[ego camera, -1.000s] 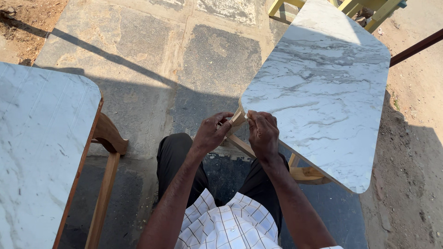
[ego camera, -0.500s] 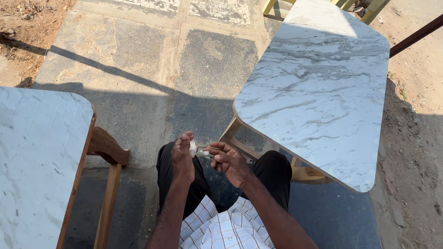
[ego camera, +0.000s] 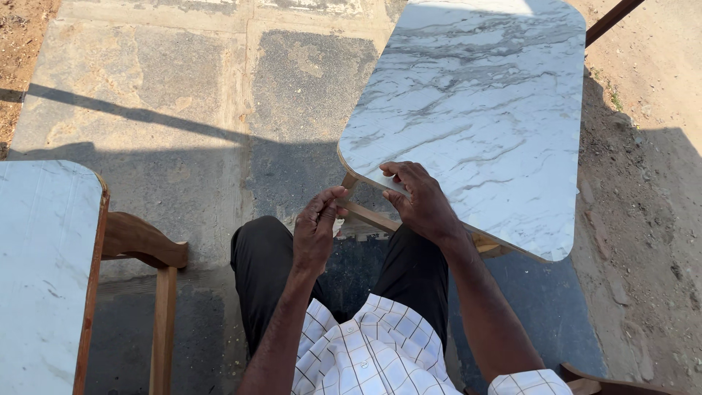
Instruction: The person sits on the ground beside wooden tables with white marble-patterned tops and wipes the table surfaces and edges using a small white cloth, working over one table and then moving to adjacent tables.
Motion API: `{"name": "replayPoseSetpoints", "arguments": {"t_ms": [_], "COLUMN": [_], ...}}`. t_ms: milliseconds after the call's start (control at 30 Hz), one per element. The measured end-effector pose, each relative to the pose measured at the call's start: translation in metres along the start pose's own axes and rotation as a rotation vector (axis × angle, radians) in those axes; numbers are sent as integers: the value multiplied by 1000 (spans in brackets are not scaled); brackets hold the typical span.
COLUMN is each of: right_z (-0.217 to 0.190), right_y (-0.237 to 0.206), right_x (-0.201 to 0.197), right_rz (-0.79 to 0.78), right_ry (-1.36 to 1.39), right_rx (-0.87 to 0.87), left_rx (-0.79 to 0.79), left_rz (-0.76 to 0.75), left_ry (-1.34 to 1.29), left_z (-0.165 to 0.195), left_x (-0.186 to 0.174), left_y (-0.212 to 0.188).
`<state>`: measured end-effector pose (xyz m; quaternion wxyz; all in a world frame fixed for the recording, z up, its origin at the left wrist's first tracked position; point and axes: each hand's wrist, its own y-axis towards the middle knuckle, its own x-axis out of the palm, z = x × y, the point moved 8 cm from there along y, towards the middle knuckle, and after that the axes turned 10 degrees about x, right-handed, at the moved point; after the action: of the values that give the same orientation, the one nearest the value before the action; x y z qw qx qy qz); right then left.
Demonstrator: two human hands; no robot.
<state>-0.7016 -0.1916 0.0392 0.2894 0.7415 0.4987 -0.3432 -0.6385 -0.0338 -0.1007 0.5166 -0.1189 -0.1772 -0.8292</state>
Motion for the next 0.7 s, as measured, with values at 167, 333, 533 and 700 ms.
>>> {"name": "replayPoseSetpoints", "arguments": {"t_ms": [167, 333, 533, 700], "right_z": [-6, 0, -18, 6], "right_y": [26, 28, 22, 25], "right_x": [17, 26, 15, 22], "right_rz": [-87, -117, 66, -95], "right_ry": [-159, -253, -181, -177], "right_rx": [-229, -88, -333, 16], "left_rx": [159, 217, 361, 418], "left_rz": [33, 81, 132, 139], "left_ry": [307, 324, 224, 269], "left_z": [29, 41, 41, 37], "left_x": [7, 36, 50, 52], "left_y": [32, 96, 132, 127]}}
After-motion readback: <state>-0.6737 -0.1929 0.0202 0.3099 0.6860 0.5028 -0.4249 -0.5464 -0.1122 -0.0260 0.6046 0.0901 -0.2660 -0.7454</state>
